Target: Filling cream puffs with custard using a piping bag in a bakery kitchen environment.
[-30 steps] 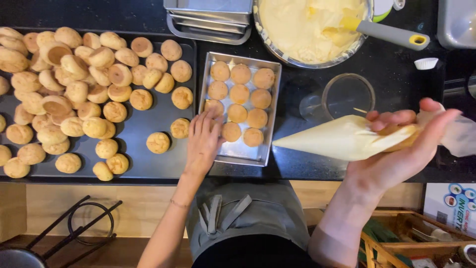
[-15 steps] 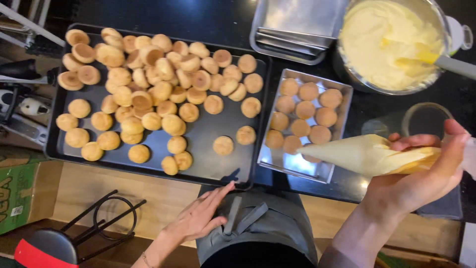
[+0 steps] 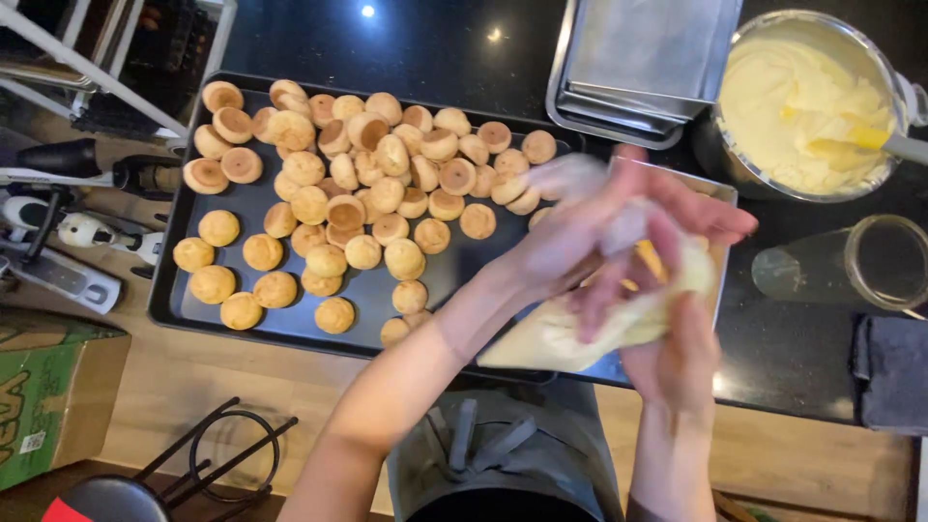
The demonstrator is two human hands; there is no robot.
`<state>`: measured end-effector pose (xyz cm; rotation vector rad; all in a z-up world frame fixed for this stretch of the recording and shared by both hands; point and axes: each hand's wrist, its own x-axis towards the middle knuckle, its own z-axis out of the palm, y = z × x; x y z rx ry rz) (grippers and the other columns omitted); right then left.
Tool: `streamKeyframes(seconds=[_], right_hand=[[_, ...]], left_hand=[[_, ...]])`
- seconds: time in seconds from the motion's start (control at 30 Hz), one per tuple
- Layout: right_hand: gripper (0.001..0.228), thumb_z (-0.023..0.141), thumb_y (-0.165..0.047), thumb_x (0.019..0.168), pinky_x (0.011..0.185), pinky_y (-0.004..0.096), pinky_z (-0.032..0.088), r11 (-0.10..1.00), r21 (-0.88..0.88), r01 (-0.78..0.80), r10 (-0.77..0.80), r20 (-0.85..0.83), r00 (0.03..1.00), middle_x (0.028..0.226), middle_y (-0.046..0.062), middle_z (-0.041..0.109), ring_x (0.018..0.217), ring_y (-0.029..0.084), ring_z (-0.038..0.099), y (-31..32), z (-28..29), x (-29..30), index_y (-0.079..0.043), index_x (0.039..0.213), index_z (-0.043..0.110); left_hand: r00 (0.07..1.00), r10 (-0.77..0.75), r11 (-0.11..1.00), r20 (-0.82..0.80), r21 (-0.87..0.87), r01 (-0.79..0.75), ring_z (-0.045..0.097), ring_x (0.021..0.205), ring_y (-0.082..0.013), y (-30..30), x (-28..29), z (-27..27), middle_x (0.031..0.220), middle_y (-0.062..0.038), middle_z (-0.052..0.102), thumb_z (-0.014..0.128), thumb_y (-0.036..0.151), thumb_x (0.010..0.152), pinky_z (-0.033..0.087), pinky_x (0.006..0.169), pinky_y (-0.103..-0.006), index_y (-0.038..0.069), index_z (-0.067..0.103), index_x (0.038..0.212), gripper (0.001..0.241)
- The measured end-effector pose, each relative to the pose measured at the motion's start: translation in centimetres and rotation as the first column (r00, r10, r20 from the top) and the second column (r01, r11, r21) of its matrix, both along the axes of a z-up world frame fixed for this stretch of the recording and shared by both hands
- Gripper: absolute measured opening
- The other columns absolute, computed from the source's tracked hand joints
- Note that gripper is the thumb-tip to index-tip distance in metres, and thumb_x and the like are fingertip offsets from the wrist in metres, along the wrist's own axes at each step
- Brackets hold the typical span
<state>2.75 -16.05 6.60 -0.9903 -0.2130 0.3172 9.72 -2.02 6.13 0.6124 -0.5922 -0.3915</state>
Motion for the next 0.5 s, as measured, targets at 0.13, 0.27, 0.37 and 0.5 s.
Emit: streamKeyframes(seconds=[0.13,0.27,0.37,0.5], right_hand=[[0.045,0.045,-0.029,0.111,0.099,0.047,0.048,0.870,0.443,-0.217,0.254,-0.025,0.967,0.071,0.009,0.065,0.074,0.032,0.060,-0.6,-0.6,1.0,-0.010,0.075,0.063],[0.063,0.038,-0.023,0.116,0.100,0.056,0.049,0.845,0.469,-0.256,0.336,-0.095,0.937,0.060,0.019,0.062,0.065,0.034,0.061,-1.0,-1.1,2.1,-0.008,0.055,0.046],[0.056,0.039,-0.032,0.110,0.108,0.070,0.048,0.948,0.260,-0.184,0.228,-0.150,0.962,0.072,0.020,0.063,0.082,0.039,0.062,-0.9,-0.2,2.0,-0.004,0.064,0.054],[0.049,0.044,-0.039,0.101,0.105,0.069,0.048,0.987,-0.095,-0.126,0.108,-0.171,0.979,0.097,0.028,0.069,0.090,0.043,0.067,-1.0,0.9,1.5,0.002,0.098,0.069]], left_hand=[[0.961,0.245,0.969,0.125,-0.020,-0.245,0.081,0.075,-0.0276,-4.4,4.4,-2.4,0.079,-0.017,0.080,0.028,0.037,0.137,0.063,0.075,-0.0413,0.005,0.059,0.094,0.061],[0.739,0.523,0.618,0.424,0.409,-0.672,0.067,0.045,-0.0151,-6.4,7.5,-0.2,0.068,-0.004,0.058,0.042,0.021,0.114,0.057,0.057,-0.0324,0.019,0.047,0.154,0.041],[0.461,0.483,0.331,0.745,0.332,-0.883,0.070,0.054,-0.0064,-8.3,11.1,-2.4,0.067,0.005,0.067,0.047,0.018,0.112,0.058,0.060,-0.0245,0.034,0.039,0.153,0.044],[0.295,0.463,0.147,0.836,0.255,-0.956,0.068,0.056,-0.0118,-9.5,14.3,-5.4,0.074,-0.002,0.066,0.046,0.015,0.105,0.058,0.055,-0.0286,0.025,0.033,0.159,0.057]])
